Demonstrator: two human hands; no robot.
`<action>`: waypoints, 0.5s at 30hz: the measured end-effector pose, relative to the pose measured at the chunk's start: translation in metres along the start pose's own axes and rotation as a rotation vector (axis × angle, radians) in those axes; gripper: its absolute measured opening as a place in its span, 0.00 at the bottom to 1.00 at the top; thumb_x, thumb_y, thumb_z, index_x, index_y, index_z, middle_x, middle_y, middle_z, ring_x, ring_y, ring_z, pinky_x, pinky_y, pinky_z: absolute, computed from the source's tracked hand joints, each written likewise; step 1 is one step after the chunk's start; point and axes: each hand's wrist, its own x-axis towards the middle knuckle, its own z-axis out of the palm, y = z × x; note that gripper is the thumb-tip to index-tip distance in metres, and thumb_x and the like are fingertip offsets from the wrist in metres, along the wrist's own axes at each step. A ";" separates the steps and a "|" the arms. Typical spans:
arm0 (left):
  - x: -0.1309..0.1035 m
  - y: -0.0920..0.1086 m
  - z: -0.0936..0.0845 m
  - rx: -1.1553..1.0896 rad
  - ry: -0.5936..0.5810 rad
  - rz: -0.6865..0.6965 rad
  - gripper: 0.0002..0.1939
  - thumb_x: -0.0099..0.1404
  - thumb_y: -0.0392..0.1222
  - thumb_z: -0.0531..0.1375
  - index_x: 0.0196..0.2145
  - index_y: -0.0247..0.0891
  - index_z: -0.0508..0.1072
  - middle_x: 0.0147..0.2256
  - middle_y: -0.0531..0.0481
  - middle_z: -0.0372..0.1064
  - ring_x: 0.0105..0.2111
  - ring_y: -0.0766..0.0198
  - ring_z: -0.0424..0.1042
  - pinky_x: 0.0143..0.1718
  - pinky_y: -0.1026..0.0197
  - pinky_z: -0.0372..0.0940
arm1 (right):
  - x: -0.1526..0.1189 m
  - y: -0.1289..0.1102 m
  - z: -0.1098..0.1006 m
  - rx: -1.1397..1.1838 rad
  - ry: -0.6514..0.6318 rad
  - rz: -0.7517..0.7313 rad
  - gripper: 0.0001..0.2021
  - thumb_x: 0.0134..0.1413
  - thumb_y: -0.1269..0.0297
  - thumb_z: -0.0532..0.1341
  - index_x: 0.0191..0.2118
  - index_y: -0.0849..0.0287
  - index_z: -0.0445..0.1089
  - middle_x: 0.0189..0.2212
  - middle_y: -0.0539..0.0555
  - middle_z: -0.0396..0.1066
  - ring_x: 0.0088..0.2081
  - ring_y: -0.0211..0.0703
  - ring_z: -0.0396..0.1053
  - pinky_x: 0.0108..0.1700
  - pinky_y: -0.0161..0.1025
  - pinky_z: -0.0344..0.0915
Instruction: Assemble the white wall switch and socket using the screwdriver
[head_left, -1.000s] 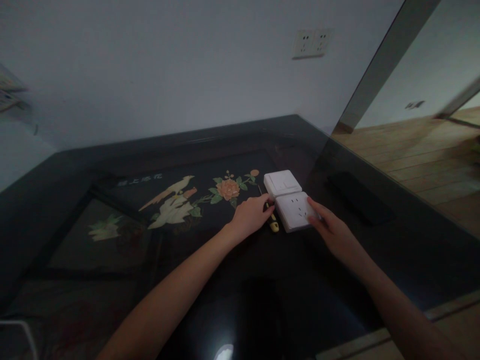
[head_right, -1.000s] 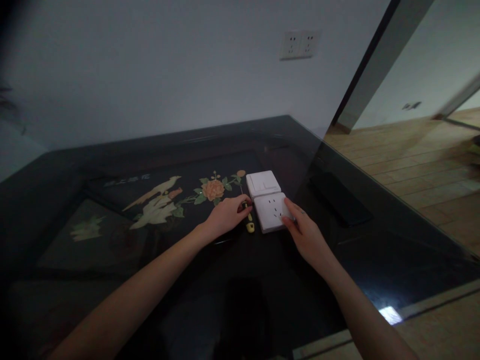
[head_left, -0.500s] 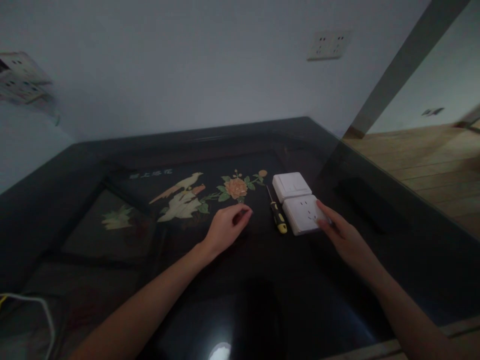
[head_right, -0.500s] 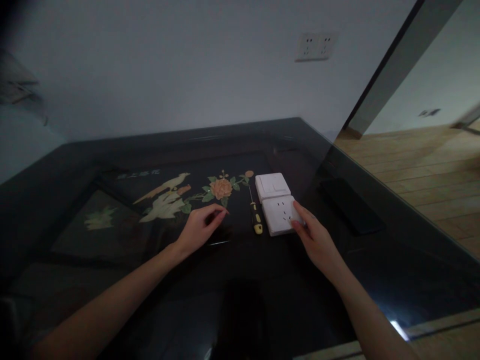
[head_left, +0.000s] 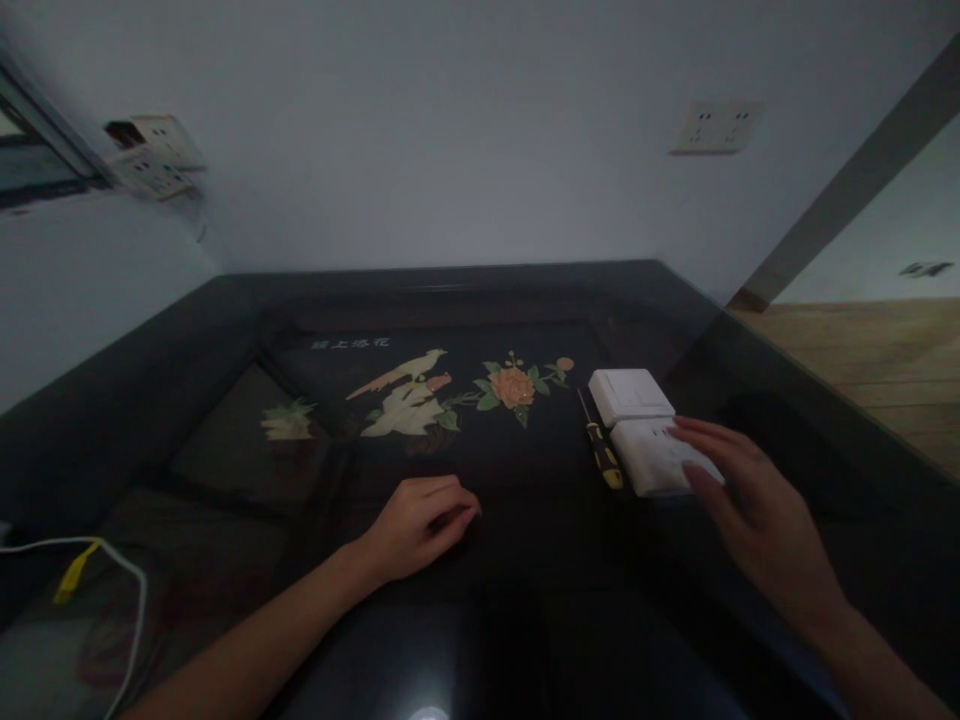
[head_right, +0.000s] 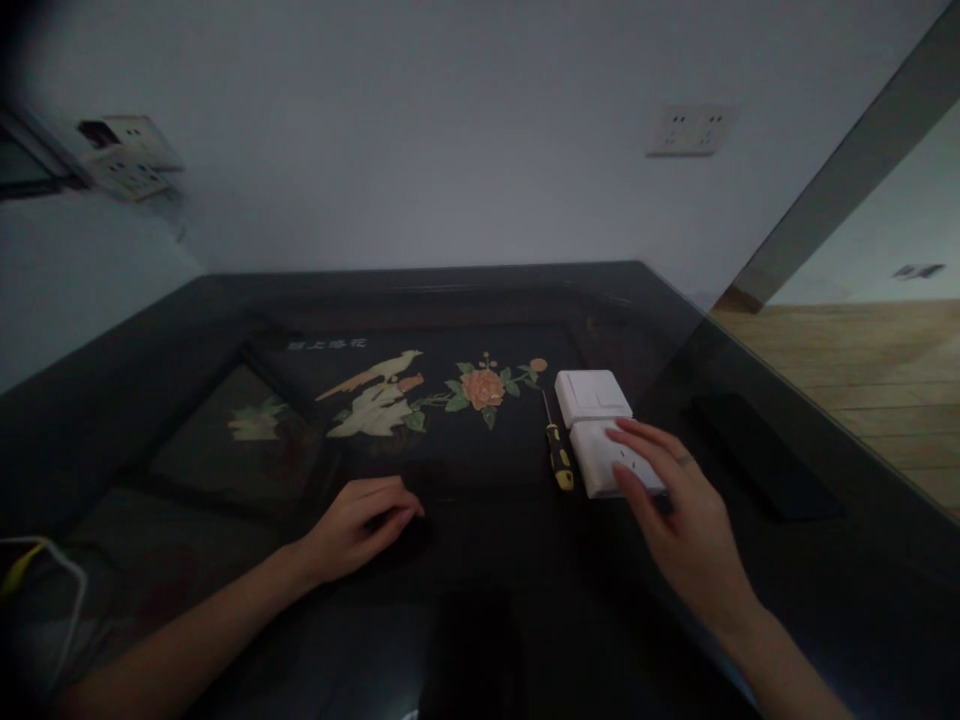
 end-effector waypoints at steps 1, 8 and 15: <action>0.002 0.001 0.002 0.010 -0.008 0.030 0.12 0.70 0.37 0.50 0.35 0.38 0.72 0.27 0.49 0.72 0.26 0.65 0.70 0.28 0.65 0.64 | 0.003 -0.016 0.005 0.043 -0.066 -0.120 0.13 0.65 0.56 0.53 0.50 0.49 0.71 0.51 0.57 0.73 0.53 0.51 0.71 0.56 0.50 0.68; 0.008 0.008 0.015 0.103 -0.122 0.211 0.10 0.66 0.37 0.52 0.28 0.39 0.69 0.22 0.53 0.70 0.21 0.66 0.68 0.25 0.62 0.59 | 0.007 -0.074 0.083 0.330 -0.405 -0.724 0.13 0.65 0.69 0.51 0.29 0.57 0.66 0.22 0.51 0.69 0.26 0.38 0.66 0.28 0.35 0.63; 0.007 0.004 0.016 0.160 -0.209 0.246 0.11 0.65 0.36 0.54 0.24 0.40 0.66 0.21 0.54 0.70 0.21 0.66 0.68 0.23 0.61 0.55 | 0.000 -0.064 0.106 0.242 -0.443 -0.888 0.14 0.60 0.72 0.51 0.24 0.55 0.61 0.18 0.49 0.65 0.22 0.38 0.59 0.27 0.39 0.54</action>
